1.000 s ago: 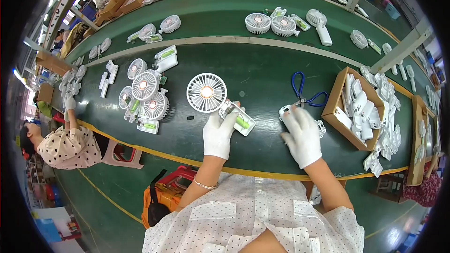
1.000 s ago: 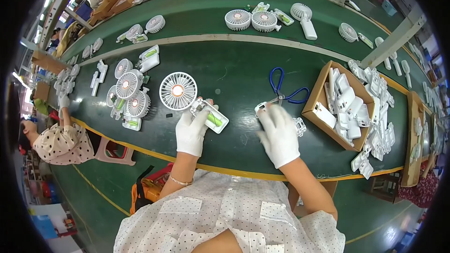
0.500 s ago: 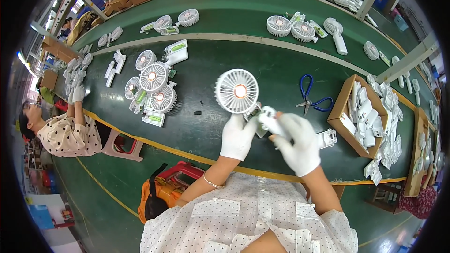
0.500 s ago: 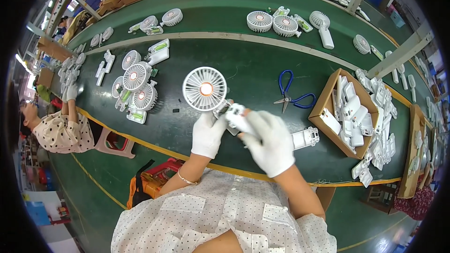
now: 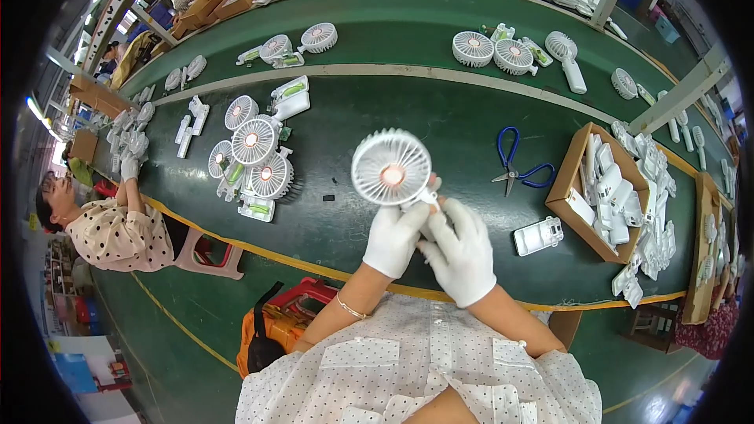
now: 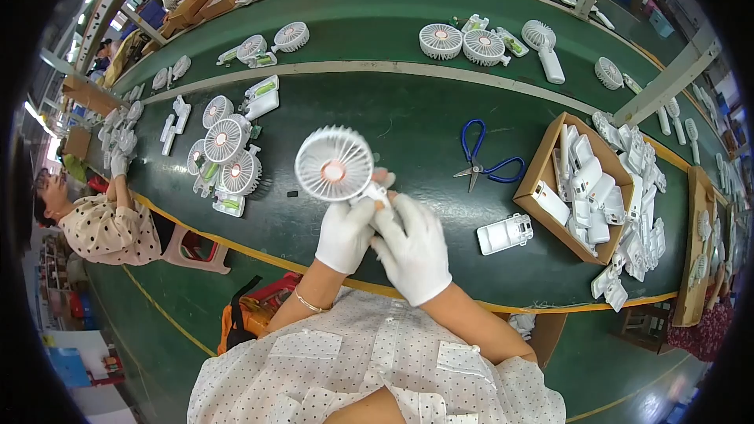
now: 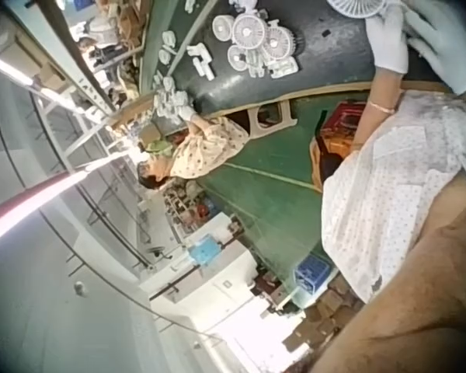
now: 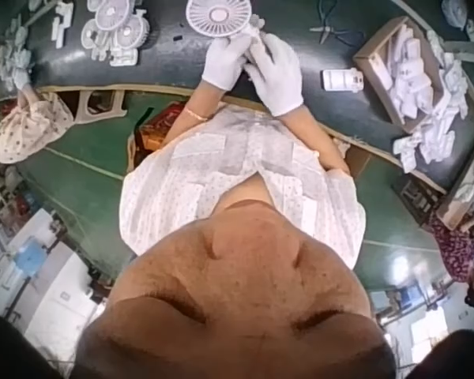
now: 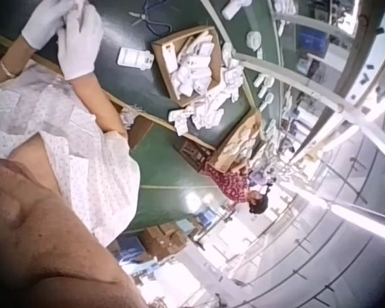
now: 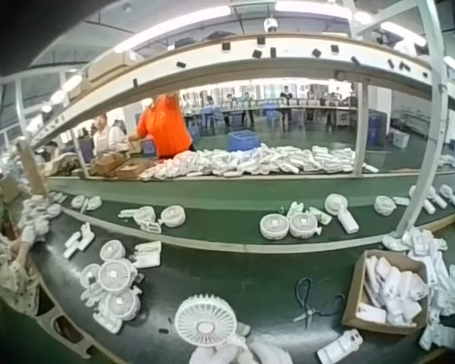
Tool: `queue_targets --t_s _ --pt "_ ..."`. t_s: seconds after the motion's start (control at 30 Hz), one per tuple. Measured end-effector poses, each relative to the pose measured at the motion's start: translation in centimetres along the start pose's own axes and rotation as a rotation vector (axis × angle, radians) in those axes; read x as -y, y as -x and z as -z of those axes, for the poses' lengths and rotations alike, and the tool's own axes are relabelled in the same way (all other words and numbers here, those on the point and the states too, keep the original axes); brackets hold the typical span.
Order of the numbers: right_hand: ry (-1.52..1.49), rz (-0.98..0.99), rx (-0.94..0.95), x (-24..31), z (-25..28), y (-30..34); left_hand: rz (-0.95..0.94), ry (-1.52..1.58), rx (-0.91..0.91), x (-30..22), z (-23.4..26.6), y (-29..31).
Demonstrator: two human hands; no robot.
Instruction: The person assembles portable fans by inserting the battery and circuit components into the handle casing, snapping the handle cover in place, testing the fan, and placing the assembled fans onto the conveyor belt.
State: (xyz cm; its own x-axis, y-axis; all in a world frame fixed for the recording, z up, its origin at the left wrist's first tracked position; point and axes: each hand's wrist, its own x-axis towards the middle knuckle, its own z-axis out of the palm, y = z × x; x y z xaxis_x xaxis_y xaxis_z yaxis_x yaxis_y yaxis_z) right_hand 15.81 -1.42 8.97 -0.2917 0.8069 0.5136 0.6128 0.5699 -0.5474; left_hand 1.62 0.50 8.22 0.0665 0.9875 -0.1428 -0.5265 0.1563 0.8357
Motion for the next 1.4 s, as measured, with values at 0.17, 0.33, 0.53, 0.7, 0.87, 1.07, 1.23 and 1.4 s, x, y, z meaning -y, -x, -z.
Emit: queue_targets --t_s 0.17,0.33,0.53,0.7,0.87,1.07,1.23,1.4 --pt "-0.428 -0.184 -0.006 -3.2 0.3 2.0 -0.031 0.088 0.123 0.0 1.6 -0.1" --pt "-0.965 -0.666 0.462 -3.2 2.7 0.9 0.071 0.060 0.238 0.2 1.8 0.1" --pt "-0.759 -0.697 0.599 -2.7 2.9 0.3 0.170 0.007 0.228 0.2 1.6 0.3" --pt "-0.809 -0.681 0.540 -2.5 2.9 0.9 0.192 -0.160 0.207 -0.1 1.4 0.4" --pt "-0.784 -0.664 0.414 -1.7 2.1 1.0 0.018 -0.028 0.083 0.5 0.7 0.0" --pt "0.001 -0.093 -0.044 -1.3 -0.3 1.3 0.094 -0.044 -0.101 0.3 -1.6 -0.3" --pt "-0.005 -0.173 -0.069 -1.6 -0.6 1.2 0.076 -0.347 0.010 0.0 -1.9 0.2" --pt "0.059 -0.189 0.020 -0.9 0.2 0.7 0.074 -0.395 0.061 1.7 -0.5 0.0"
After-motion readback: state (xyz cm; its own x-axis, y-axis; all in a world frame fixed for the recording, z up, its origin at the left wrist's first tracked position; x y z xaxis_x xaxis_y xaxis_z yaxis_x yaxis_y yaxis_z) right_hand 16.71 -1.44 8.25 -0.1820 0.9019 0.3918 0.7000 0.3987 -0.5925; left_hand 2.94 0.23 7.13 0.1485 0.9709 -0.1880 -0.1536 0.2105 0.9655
